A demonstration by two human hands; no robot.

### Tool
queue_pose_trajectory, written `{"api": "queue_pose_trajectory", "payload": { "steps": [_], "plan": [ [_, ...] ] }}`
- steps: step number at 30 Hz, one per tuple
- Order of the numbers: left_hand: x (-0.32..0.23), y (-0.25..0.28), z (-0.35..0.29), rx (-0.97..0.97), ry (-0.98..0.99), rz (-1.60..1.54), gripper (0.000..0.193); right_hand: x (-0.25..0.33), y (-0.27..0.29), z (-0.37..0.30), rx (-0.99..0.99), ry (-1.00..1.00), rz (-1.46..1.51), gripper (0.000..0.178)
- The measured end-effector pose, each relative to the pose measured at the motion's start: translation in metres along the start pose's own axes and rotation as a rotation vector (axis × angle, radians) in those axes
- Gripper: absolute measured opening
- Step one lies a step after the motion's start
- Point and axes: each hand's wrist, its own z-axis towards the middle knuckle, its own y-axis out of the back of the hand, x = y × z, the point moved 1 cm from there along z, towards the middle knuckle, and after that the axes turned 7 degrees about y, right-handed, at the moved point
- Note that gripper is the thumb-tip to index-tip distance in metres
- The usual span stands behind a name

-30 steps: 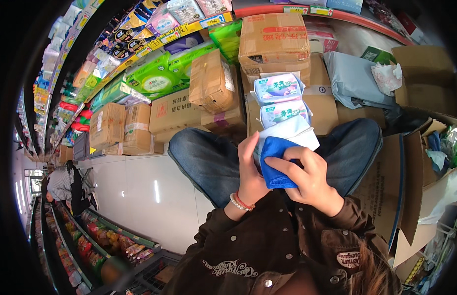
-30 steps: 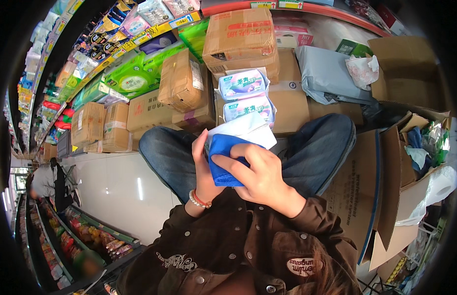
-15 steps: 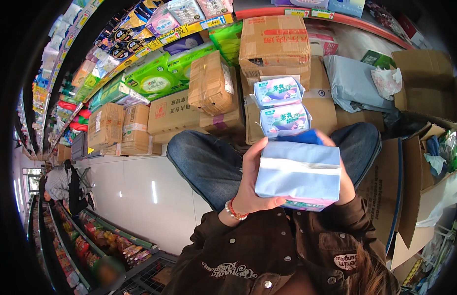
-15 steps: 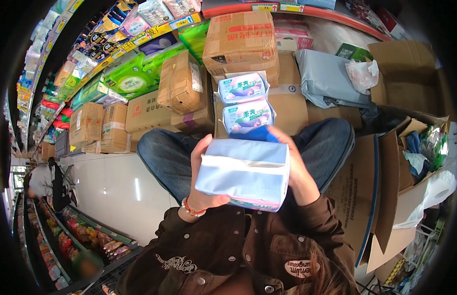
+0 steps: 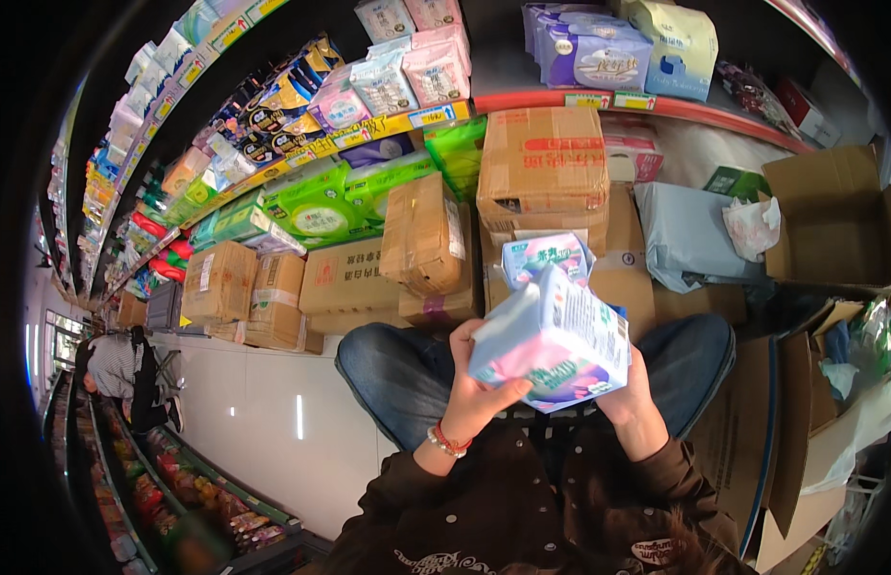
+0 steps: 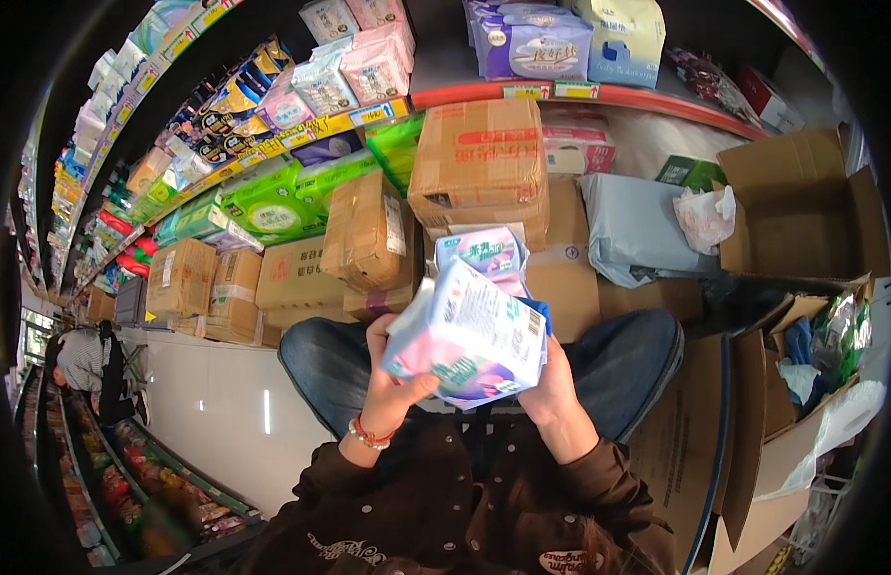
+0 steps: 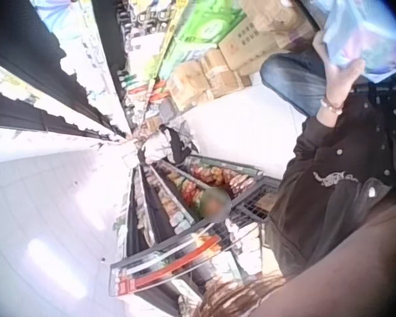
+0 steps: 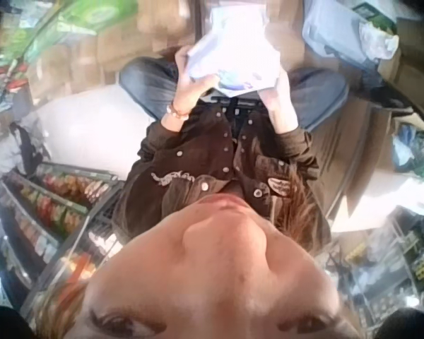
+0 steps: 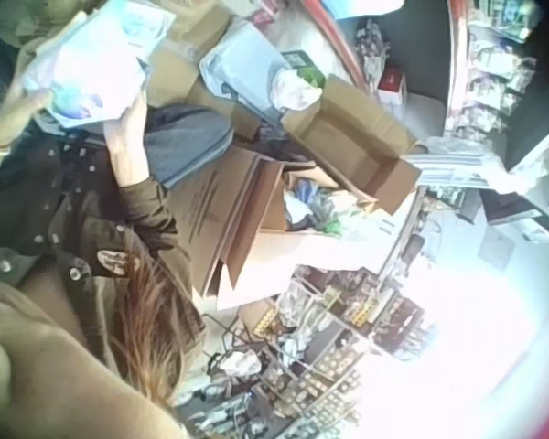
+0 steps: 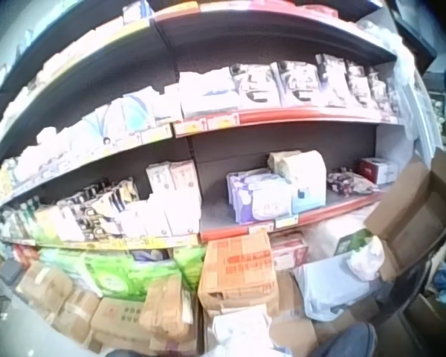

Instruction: The person wipes the packaging of multiple sanitary pad packs with a blue cloth, then places them on a shelf. The person handles each pack individually, wiping all sides before stacking them.

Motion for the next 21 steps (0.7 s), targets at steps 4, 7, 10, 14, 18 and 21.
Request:
{"api": "queue_pose_trajectory", "payload": {
  "steps": [4,7,10,14,18,21],
  "plan": [
    [-0.007,0.001,0.015,0.125,-0.216,0.279,0.088,0.008,-0.008,0.017,-0.069,0.109,-0.048,0.041],
    [-0.023,-0.001,0.035,0.186,-0.373,0.421,0.092,0.026,-0.018,0.032,0.062,0.124,-0.108,0.039],
    [-0.051,0.005,0.054,0.129,-0.379,0.506,0.098,0.056,-0.066,0.053,0.058,0.175,-0.366,0.028],
    [-0.107,-0.004,0.124,-0.095,-0.572,0.853,0.103,0.110,-0.086,0.100,0.088,0.559,-0.624,0.027],
    [-0.124,-0.001,0.223,-0.270,-0.627,1.076,0.095,0.143,-0.041,0.132,-0.043,0.659,-0.540,0.032],
    [-0.135,0.005,0.293,-0.302,-0.673,1.211,0.097,0.141,-0.023,0.135,-0.156,0.507,-0.476,0.035]
  ]
}}
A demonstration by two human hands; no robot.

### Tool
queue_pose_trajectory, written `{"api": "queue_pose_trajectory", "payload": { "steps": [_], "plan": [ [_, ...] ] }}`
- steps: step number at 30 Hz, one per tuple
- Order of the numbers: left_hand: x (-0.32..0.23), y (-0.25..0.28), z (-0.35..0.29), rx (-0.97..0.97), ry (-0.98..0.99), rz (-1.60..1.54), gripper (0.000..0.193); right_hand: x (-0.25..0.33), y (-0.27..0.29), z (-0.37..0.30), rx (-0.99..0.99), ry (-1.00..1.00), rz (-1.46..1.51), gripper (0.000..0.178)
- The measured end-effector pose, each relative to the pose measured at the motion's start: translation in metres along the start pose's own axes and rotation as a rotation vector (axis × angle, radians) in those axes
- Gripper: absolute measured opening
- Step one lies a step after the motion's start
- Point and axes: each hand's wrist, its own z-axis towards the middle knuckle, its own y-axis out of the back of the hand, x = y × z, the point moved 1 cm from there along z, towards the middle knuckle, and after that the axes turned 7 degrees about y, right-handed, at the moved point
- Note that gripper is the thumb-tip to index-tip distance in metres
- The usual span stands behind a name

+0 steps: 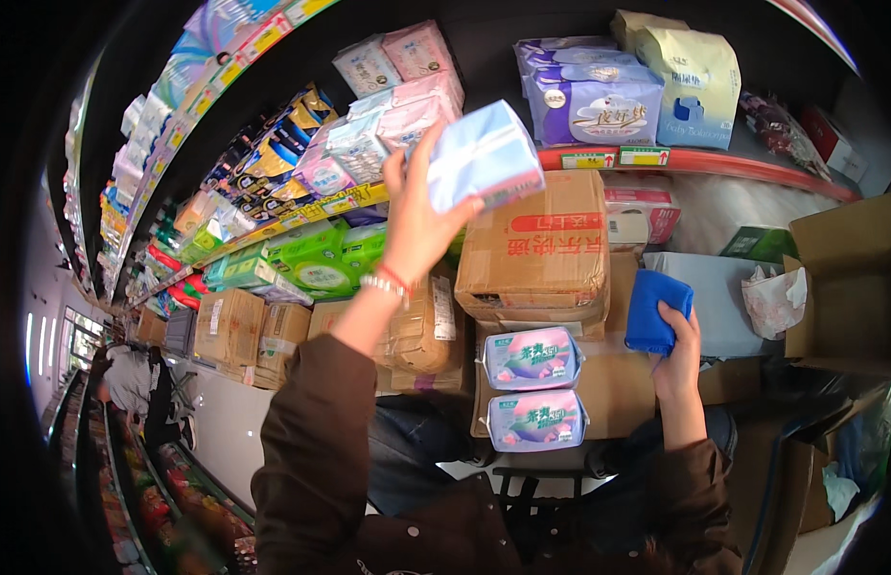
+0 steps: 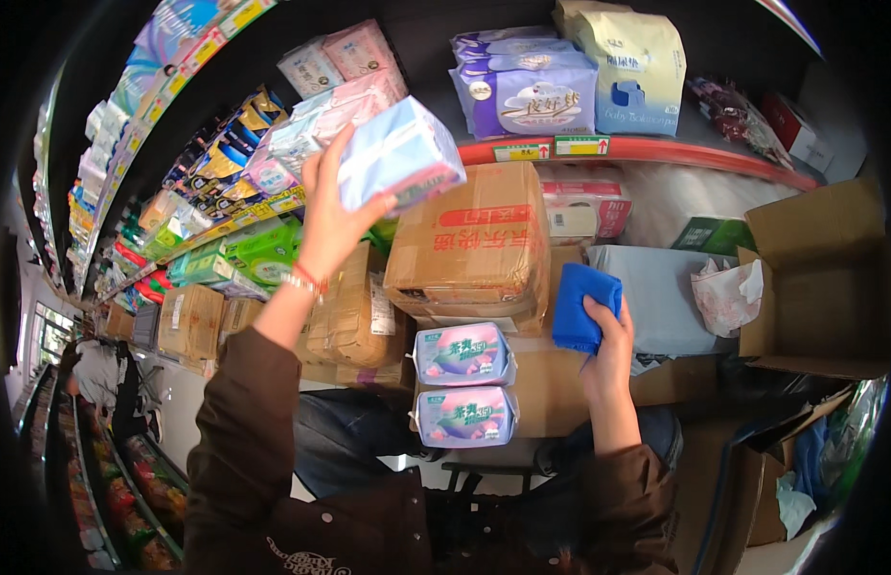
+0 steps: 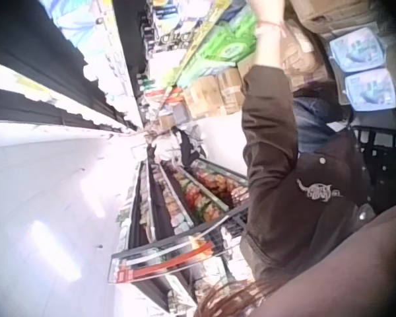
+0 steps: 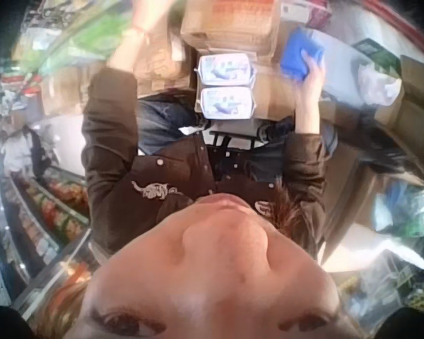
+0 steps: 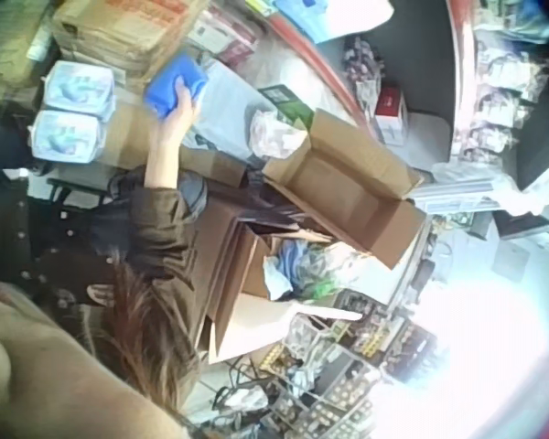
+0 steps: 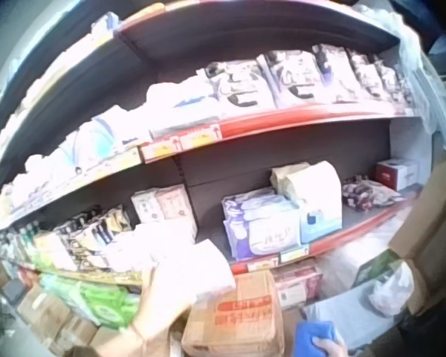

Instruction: The person wipes the packaging of multiple sanitary pad packs with a blue cloth, then places them on a shelf. The person handles each pack individually, wiping all sides before stacking them.

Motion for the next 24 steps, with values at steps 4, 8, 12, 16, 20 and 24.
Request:
{"api": "queue_pose_trajectory", "payload": {
  "steps": [4,8,12,16,20,24],
  "plan": [
    [0.034,-0.040,0.063,-0.024,-0.126,0.132,0.095,0.001,0.007,0.010,-0.032,-0.059,0.019,0.039],
    [0.052,-0.067,0.114,0.070,-0.085,0.163,0.090,0.006,0.017,0.016,-0.062,-0.055,0.104,0.041],
    [0.070,-0.082,0.136,0.073,-0.106,0.387,0.071,0.005,0.021,0.021,-0.069,-0.090,0.119,0.038],
    [0.074,-0.092,0.137,-0.027,-0.301,0.642,0.071,-0.003,0.019,0.025,-0.078,-0.142,0.116,0.037],
    [0.033,-0.100,0.127,-0.114,-0.459,0.600,0.054,0.004,0.016,0.027,-0.087,-0.136,0.160,0.037],
    [0.048,-0.110,0.112,0.066,-0.486,0.592,0.036,-0.006,0.019,0.028,-0.123,-0.165,0.164,0.035]
  ]
}}
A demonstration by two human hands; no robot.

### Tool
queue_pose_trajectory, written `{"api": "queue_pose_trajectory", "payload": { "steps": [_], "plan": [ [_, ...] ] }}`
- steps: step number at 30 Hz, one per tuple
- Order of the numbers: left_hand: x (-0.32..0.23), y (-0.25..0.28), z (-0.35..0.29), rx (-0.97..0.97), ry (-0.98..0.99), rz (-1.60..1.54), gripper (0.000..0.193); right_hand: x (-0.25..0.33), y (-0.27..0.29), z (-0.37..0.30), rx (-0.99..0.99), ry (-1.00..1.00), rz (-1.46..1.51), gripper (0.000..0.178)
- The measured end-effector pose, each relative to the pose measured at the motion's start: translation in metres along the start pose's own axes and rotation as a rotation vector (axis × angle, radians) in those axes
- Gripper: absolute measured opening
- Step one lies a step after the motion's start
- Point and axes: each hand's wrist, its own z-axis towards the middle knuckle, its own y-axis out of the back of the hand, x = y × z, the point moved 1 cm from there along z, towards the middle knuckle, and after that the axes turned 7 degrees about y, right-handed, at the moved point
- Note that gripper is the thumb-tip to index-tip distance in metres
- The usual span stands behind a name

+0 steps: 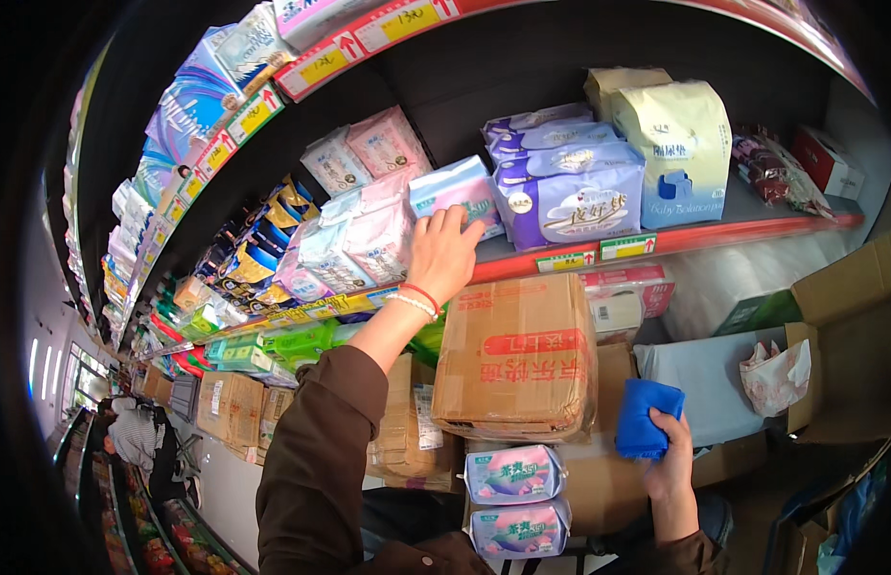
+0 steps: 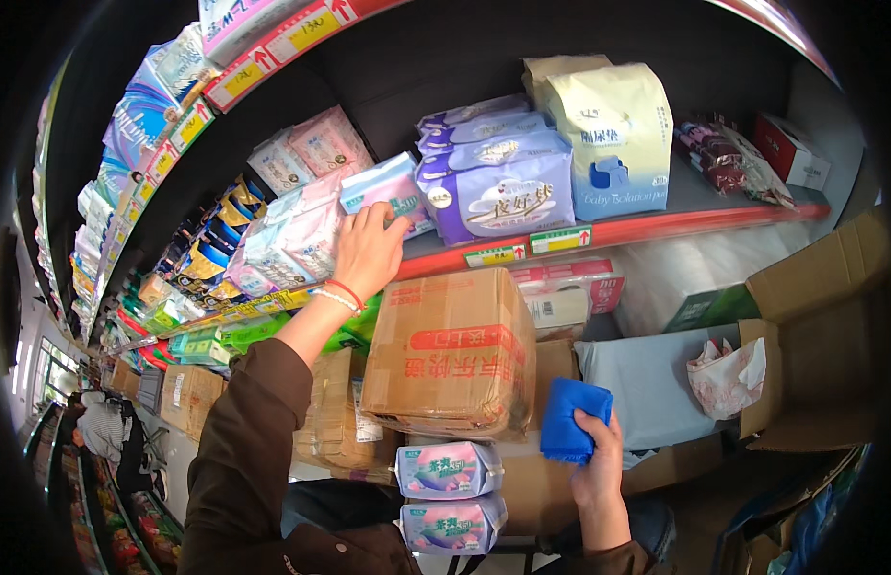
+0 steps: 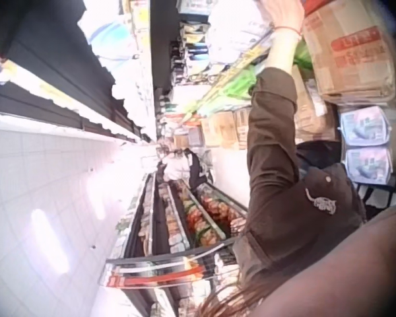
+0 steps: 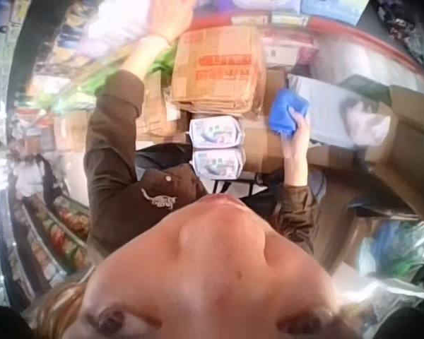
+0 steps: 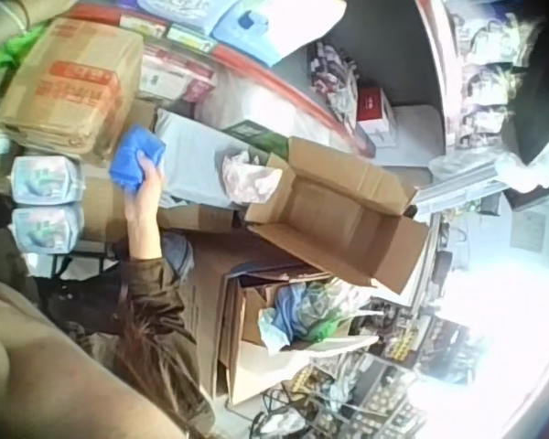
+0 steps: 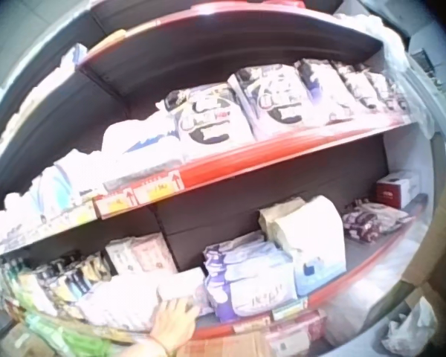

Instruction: The person wipes the packaging of multiple sanitary pad packs with a blue cloth, then places them on a shelf. The person handles each pack individually, wiping all sides before stacking them.

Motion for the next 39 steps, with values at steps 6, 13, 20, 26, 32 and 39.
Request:
{"api": "queue_pose_trajectory", "payload": {
  "steps": [6,13,20,26,32,39],
  "plan": [
    [0.020,-0.038,0.012,0.101,0.039,0.011,0.031,0.002,-0.004,-0.002,0.005,-0.091,-0.099,0.038],
    [0.036,-0.077,0.043,0.356,0.211,0.068,0.043,-0.004,-0.005,0.001,-0.037,-0.131,-0.111,0.037],
    [0.048,-0.103,0.073,0.452,0.331,0.171,0.046,-0.002,-0.007,0.003,-0.098,-0.136,-0.088,0.035],
    [0.058,-0.115,0.073,0.455,0.365,0.130,0.045,0.002,-0.013,0.002,-0.056,-0.146,-0.115,0.039],
    [0.031,-0.049,0.050,0.121,0.229,-0.117,0.026,-0.001,-0.008,0.007,-0.037,-0.108,-0.082,0.041],
    [-0.072,0.115,-0.074,0.041,0.011,-0.565,0.014,0.004,0.011,0.022,-0.088,-0.124,0.071,0.027]
  ]
}}
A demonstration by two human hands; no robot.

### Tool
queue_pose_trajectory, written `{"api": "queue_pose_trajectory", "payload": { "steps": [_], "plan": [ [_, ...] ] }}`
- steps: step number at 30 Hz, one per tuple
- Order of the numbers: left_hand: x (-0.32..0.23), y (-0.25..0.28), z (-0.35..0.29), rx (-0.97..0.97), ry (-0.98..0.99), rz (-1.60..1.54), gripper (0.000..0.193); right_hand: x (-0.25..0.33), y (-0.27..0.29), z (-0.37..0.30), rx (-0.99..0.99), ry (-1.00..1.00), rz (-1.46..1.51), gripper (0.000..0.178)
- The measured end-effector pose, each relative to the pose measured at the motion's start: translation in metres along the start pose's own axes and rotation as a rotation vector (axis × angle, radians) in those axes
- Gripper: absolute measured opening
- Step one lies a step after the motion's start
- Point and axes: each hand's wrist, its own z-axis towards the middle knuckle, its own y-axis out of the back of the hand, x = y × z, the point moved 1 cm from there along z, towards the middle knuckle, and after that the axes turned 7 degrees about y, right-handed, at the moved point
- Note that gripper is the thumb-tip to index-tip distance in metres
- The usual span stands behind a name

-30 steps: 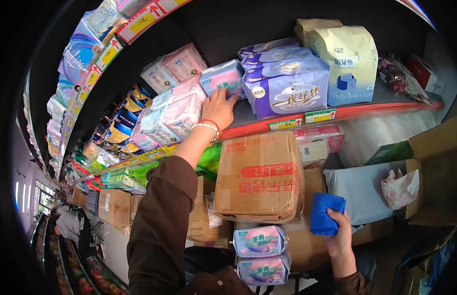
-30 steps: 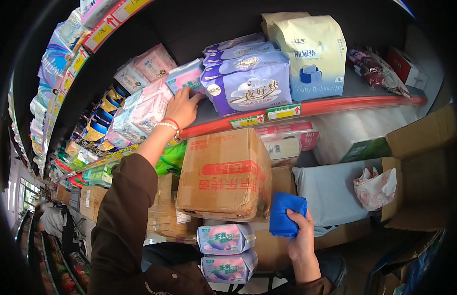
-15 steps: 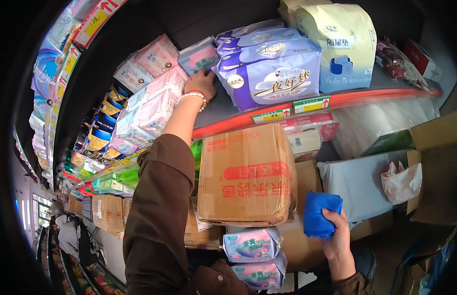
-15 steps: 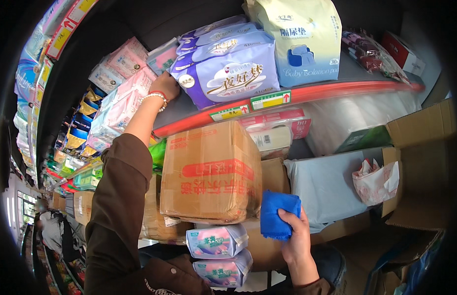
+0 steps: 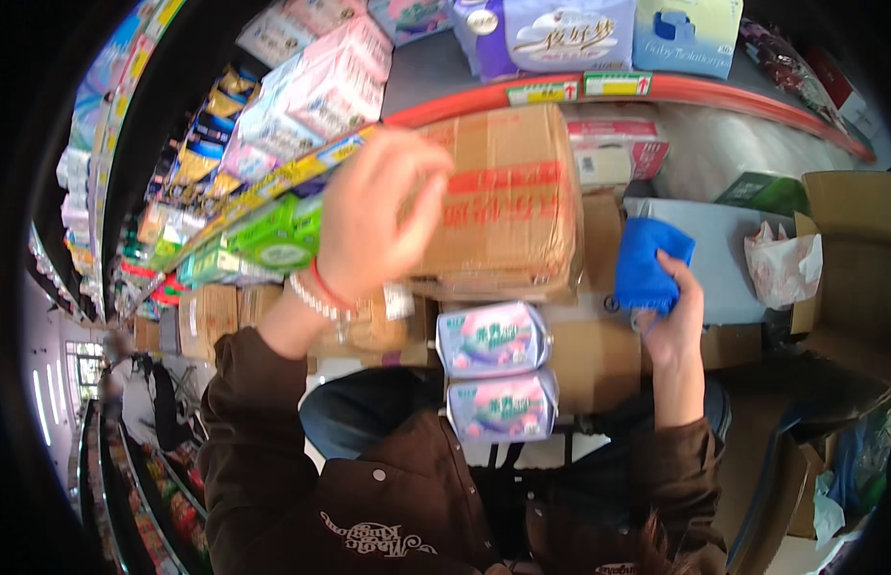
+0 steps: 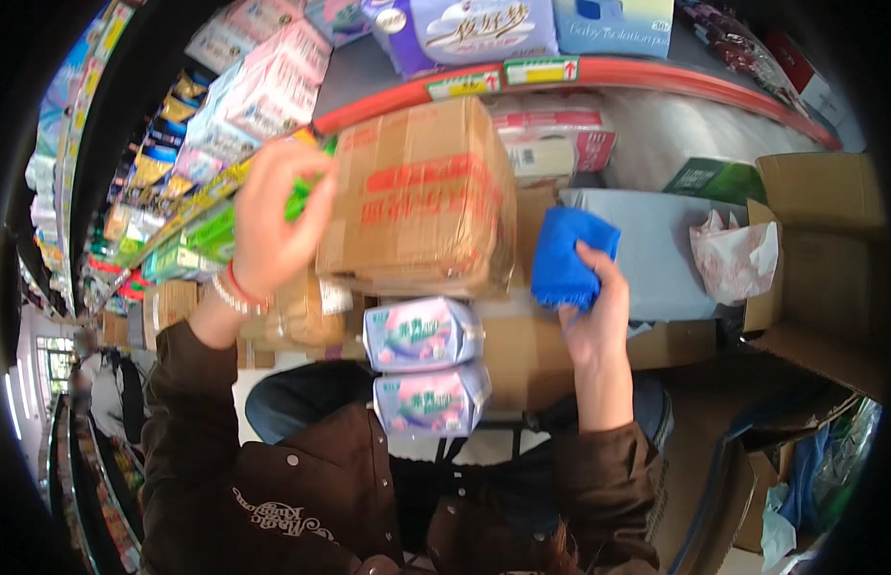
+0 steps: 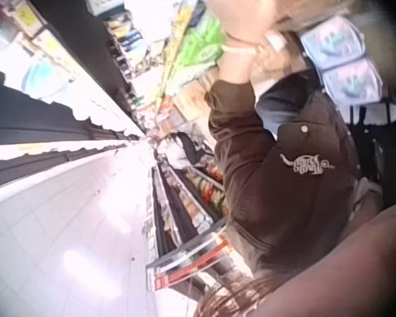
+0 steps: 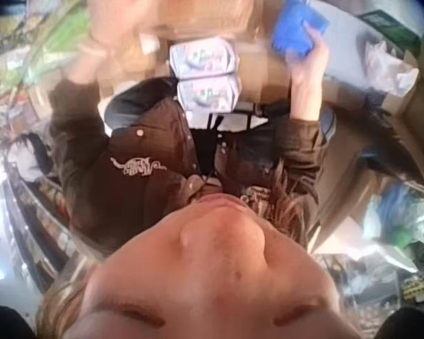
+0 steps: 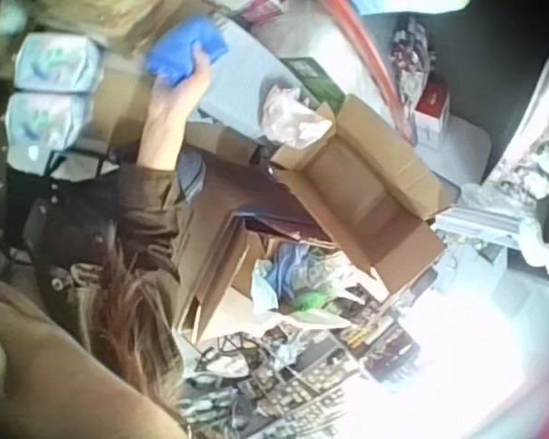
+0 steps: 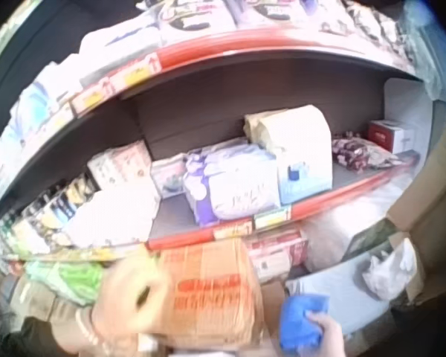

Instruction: The person wipes the packaging of multiple sanitary pad packs with a blue cloth, then places them on a shelf. The person handles each pack individually, wiping all sides before stacking them.

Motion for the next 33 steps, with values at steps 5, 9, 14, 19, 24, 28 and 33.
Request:
{"api": "queue_pose_trajectory", "payload": {
  "steps": [5,9,14,19,24,28,33],
  "plan": [
    [-0.046,0.000,-0.115,0.551,0.253,-0.112,0.032,-0.007,-0.006,-0.003,0.113,0.011,0.122,0.019],
    [-0.029,-0.027,-0.166,0.651,0.279,-0.113,0.063,-0.013,0.003,0.005,0.165,0.001,0.120,0.019],
    [-0.023,-0.051,-0.177,0.633,0.268,-0.133,0.082,-0.009,0.010,0.006,0.164,0.024,0.104,0.016],
    [-0.024,-0.066,-0.180,0.585,0.330,-0.144,0.084,-0.009,0.007,0.005,0.139,0.018,0.102,0.017],
    [-0.032,-0.036,-0.163,0.470,0.214,-0.087,0.076,-0.007,0.014,0.008,0.157,0.016,0.056,0.018],
    [-0.043,0.044,-0.141,0.386,0.145,-0.001,0.078,-0.008,0.006,-0.005,0.177,-0.003,0.104,0.020],
    [-0.030,0.109,-0.085,0.068,0.140,0.048,0.088,-0.011,0.008,0.005,0.180,-0.041,0.113,0.026]
  ]
}}
